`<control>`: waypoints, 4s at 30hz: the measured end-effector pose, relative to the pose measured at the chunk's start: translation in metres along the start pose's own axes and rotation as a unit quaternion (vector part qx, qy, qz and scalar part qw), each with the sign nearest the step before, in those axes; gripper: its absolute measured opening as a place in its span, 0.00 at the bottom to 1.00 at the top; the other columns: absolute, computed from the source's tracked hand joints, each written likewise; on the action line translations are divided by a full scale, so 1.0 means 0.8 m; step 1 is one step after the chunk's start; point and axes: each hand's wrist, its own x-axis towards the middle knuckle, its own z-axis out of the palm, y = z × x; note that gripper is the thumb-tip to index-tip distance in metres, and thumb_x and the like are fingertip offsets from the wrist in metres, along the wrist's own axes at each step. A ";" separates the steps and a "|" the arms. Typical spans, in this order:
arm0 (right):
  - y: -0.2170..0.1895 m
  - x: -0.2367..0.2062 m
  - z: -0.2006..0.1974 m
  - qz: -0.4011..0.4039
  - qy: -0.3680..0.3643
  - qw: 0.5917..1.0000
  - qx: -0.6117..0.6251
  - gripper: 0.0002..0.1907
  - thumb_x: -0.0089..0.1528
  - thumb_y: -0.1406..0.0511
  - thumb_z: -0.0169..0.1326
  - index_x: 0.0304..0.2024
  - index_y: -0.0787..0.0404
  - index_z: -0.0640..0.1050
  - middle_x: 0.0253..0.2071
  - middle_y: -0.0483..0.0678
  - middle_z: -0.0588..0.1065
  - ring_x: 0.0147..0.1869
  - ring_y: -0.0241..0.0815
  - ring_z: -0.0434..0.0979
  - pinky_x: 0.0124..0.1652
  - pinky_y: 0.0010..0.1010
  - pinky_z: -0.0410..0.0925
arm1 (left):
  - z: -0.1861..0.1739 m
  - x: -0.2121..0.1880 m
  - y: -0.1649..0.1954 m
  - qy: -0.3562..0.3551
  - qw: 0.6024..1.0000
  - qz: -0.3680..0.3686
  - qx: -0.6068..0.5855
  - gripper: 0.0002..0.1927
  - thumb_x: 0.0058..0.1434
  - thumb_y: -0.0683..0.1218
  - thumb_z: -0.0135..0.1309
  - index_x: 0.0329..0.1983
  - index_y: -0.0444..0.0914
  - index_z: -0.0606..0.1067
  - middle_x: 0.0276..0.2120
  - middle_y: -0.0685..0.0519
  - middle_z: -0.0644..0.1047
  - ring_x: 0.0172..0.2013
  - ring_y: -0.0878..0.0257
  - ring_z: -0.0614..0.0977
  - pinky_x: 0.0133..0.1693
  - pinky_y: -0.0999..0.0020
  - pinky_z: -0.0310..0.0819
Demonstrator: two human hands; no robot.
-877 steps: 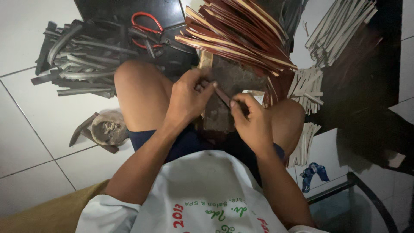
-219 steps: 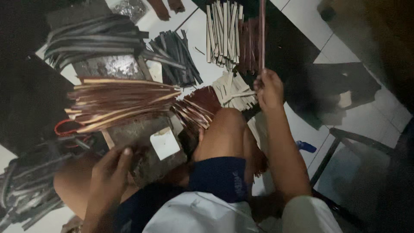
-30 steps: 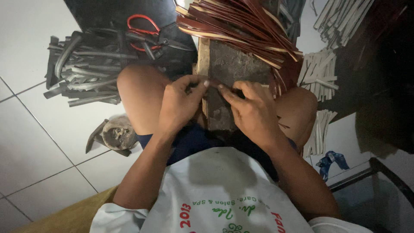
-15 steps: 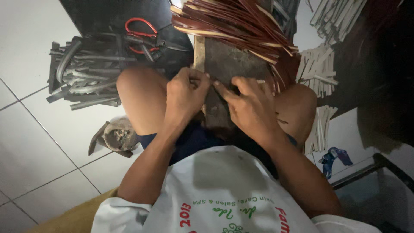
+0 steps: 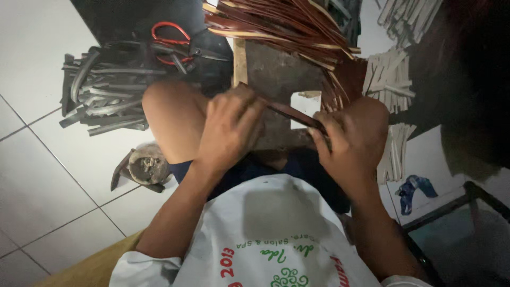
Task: The person sits cross-legged on the floor and repeatedly peels thin strips from reddish-brown and black material pieces using a fixed blade on a wooden block. The peeled strips are placed into separate piles on the floor.
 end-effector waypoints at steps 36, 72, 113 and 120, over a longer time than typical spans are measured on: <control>0.035 -0.015 0.016 0.183 -0.056 0.913 0.360 0.07 0.68 0.69 0.58 0.48 0.64 0.81 0.39 0.47 0.82 0.40 0.31 0.80 0.41 0.22 0.73 | 0.001 0.017 0.006 -0.100 0.992 0.067 0.029 0.22 0.61 0.43 0.59 0.59 0.43 0.78 0.52 0.55 0.78 0.56 0.58 0.78 0.60 0.56 0.65; 0.006 0.023 0.035 0.055 0.042 0.970 0.232 0.07 0.65 0.68 0.61 0.44 0.65 0.80 0.38 0.54 0.79 0.40 0.47 0.78 0.36 0.33 0.70 | 0.005 0.011 0.023 -0.078 0.985 0.093 0.126 0.20 0.67 0.47 0.56 0.60 0.34 0.75 0.57 0.47 0.75 0.60 0.52 0.75 0.61 0.56 0.66; 0.034 0.036 0.030 0.159 -0.104 0.946 0.263 0.08 0.65 0.66 0.60 0.43 0.65 0.80 0.35 0.51 0.80 0.27 0.35 0.79 0.25 0.26 0.69 | 0.027 0.008 0.045 -0.111 0.976 0.106 0.157 0.24 0.65 0.45 0.52 0.64 0.34 0.72 0.60 0.47 0.73 0.62 0.53 0.73 0.64 0.56 0.67; 0.053 0.023 0.031 0.189 -0.102 0.919 0.330 0.09 0.65 0.65 0.59 0.44 0.64 0.80 0.32 0.49 0.82 0.27 0.32 0.81 0.25 0.25 0.71 | 0.030 0.013 0.056 -0.091 0.972 0.099 0.192 0.22 0.65 0.46 0.52 0.63 0.40 0.74 0.55 0.49 0.74 0.59 0.54 0.74 0.59 0.56 0.67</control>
